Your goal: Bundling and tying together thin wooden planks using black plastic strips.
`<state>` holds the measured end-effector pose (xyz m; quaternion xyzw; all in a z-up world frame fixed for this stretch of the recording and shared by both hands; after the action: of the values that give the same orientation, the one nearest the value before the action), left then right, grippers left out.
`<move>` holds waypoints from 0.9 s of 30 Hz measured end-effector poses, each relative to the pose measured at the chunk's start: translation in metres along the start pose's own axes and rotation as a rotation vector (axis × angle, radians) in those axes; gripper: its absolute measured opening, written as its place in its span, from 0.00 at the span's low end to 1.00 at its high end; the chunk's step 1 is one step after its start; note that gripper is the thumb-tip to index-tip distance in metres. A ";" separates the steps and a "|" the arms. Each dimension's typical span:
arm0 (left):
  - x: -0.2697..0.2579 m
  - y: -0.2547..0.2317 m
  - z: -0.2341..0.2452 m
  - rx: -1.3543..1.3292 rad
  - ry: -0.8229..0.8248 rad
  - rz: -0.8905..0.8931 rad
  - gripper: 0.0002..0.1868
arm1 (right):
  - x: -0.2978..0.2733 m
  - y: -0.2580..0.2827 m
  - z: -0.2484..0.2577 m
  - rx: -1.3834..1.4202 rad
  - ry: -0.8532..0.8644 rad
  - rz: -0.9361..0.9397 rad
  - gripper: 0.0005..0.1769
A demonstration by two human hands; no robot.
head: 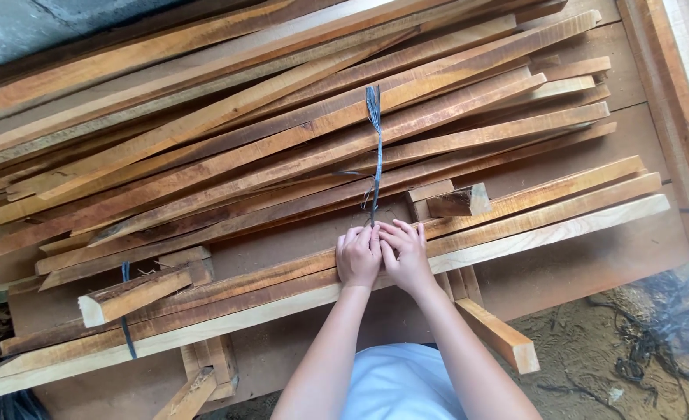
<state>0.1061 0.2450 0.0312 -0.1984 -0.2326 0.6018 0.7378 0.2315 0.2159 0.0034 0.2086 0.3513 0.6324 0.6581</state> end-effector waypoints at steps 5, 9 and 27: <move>0.005 0.012 -0.005 -0.123 0.124 -0.008 0.13 | 0.003 0.009 0.007 -0.086 -0.017 -0.008 0.13; 0.023 0.029 -0.012 -0.332 0.397 0.070 0.15 | 0.007 0.006 0.008 -0.137 -0.151 -0.094 0.04; 0.049 0.112 -0.066 -0.169 0.598 0.216 0.14 | 0.014 0.007 0.029 0.290 0.062 -0.377 0.13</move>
<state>0.0636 0.3141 -0.0814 -0.4502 -0.0324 0.5703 0.6864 0.2475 0.2354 0.0249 0.2122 0.4914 0.4475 0.7164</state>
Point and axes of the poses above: each hand's wrist, its own x-axis towards the middle knuckle, its own z-axis out of the back of the hand, y = z × x, the point moved 9 cm from there along x, towards the middle knuckle, and after that the axes turned 9 degrees about y, right-handed, at the moved point
